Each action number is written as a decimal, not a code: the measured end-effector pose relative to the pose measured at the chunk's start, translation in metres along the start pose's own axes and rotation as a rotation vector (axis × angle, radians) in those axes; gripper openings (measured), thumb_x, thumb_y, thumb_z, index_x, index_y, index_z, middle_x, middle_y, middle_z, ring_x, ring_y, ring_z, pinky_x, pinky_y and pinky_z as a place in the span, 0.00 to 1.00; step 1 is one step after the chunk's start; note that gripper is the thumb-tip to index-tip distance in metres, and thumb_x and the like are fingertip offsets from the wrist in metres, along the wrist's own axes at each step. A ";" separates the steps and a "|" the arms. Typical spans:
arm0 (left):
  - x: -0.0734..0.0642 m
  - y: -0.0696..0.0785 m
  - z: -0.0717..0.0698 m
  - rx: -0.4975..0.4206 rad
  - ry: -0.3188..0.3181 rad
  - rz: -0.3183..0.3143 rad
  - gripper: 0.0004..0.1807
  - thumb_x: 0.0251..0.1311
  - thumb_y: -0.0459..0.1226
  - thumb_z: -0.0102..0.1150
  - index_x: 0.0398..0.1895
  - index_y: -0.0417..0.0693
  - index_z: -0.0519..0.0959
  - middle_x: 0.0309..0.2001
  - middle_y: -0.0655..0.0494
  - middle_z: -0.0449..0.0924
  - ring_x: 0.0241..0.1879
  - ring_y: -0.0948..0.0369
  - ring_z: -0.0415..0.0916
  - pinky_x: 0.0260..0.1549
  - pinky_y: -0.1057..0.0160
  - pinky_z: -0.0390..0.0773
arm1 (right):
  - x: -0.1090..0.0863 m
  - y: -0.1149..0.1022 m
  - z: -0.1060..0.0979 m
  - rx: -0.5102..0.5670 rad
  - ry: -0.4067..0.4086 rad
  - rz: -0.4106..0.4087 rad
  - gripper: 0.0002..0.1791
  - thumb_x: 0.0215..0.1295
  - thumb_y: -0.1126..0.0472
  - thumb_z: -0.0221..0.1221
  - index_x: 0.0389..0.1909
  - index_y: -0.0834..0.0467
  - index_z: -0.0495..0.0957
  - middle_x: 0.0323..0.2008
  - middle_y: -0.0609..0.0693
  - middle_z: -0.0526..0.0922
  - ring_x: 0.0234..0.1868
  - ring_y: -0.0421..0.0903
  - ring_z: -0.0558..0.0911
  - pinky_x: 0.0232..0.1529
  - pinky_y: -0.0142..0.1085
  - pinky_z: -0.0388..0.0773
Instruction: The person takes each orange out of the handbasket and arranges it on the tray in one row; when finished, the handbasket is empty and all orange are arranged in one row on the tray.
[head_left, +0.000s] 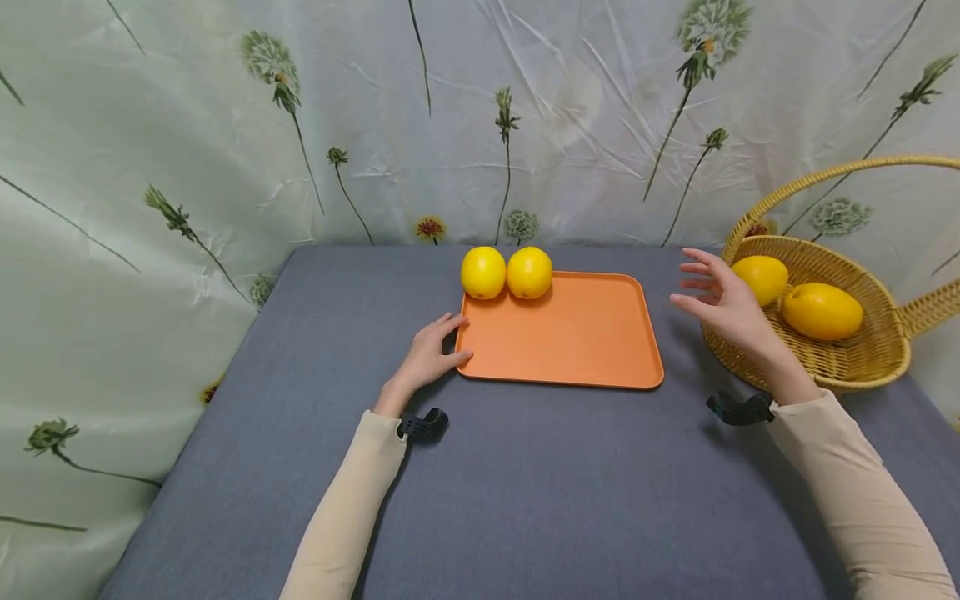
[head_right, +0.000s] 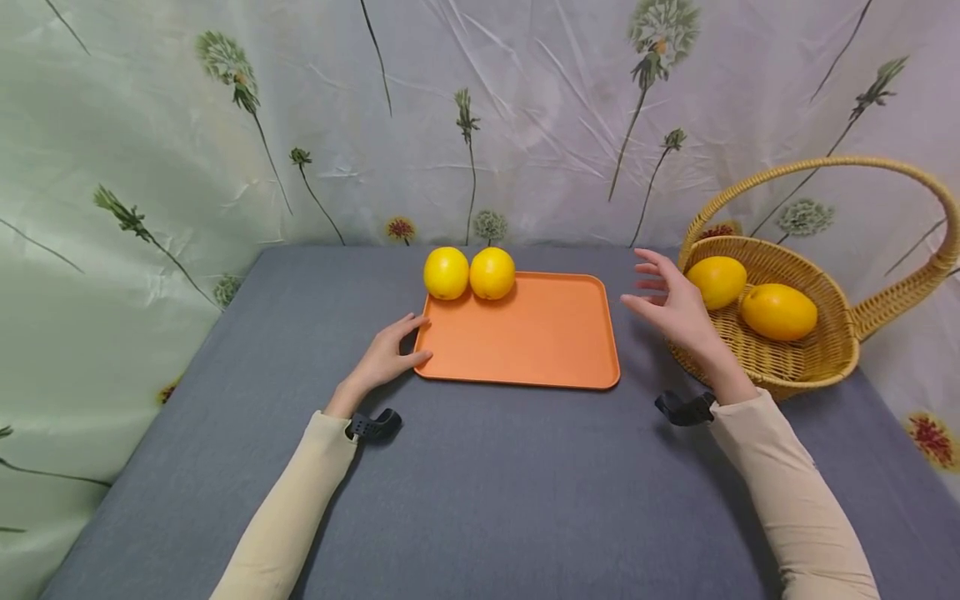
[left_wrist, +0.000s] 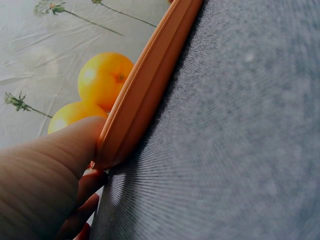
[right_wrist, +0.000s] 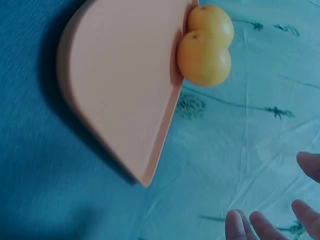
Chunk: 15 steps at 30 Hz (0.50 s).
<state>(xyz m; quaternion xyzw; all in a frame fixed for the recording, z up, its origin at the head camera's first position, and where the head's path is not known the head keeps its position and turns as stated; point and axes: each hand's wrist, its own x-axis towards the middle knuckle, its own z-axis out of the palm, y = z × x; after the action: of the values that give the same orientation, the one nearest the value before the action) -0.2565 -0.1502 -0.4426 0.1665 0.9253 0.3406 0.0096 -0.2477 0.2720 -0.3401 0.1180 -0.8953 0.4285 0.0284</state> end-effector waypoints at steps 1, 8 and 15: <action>0.000 0.000 0.000 0.000 0.001 0.001 0.34 0.57 0.44 0.61 0.66 0.45 0.66 0.69 0.42 0.63 0.71 0.45 0.55 0.68 0.40 0.54 | -0.001 0.002 -0.003 0.007 0.013 -0.001 0.37 0.65 0.59 0.57 0.72 0.48 0.52 0.59 0.50 0.68 0.46 0.19 0.70 0.42 0.10 0.66; 0.000 0.001 -0.001 0.003 -0.006 0.004 0.34 0.57 0.44 0.61 0.67 0.45 0.65 0.69 0.43 0.63 0.71 0.45 0.55 0.68 0.40 0.54 | -0.010 0.010 -0.021 0.039 0.059 0.022 0.36 0.65 0.60 0.56 0.72 0.46 0.52 0.53 0.28 0.64 0.47 0.22 0.69 0.40 0.10 0.66; 0.000 0.000 0.000 0.002 0.000 0.003 0.34 0.58 0.44 0.61 0.67 0.45 0.66 0.69 0.43 0.63 0.71 0.46 0.55 0.68 0.40 0.53 | -0.016 0.017 -0.033 0.081 0.126 -0.030 0.35 0.64 0.66 0.56 0.70 0.46 0.57 0.48 0.25 0.67 0.46 0.21 0.72 0.39 0.11 0.69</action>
<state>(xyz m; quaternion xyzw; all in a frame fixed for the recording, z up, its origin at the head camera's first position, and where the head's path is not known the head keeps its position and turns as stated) -0.2561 -0.1499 -0.4426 0.1679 0.9254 0.3398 0.0091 -0.2372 0.3104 -0.3348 0.1050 -0.8718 0.4706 0.0862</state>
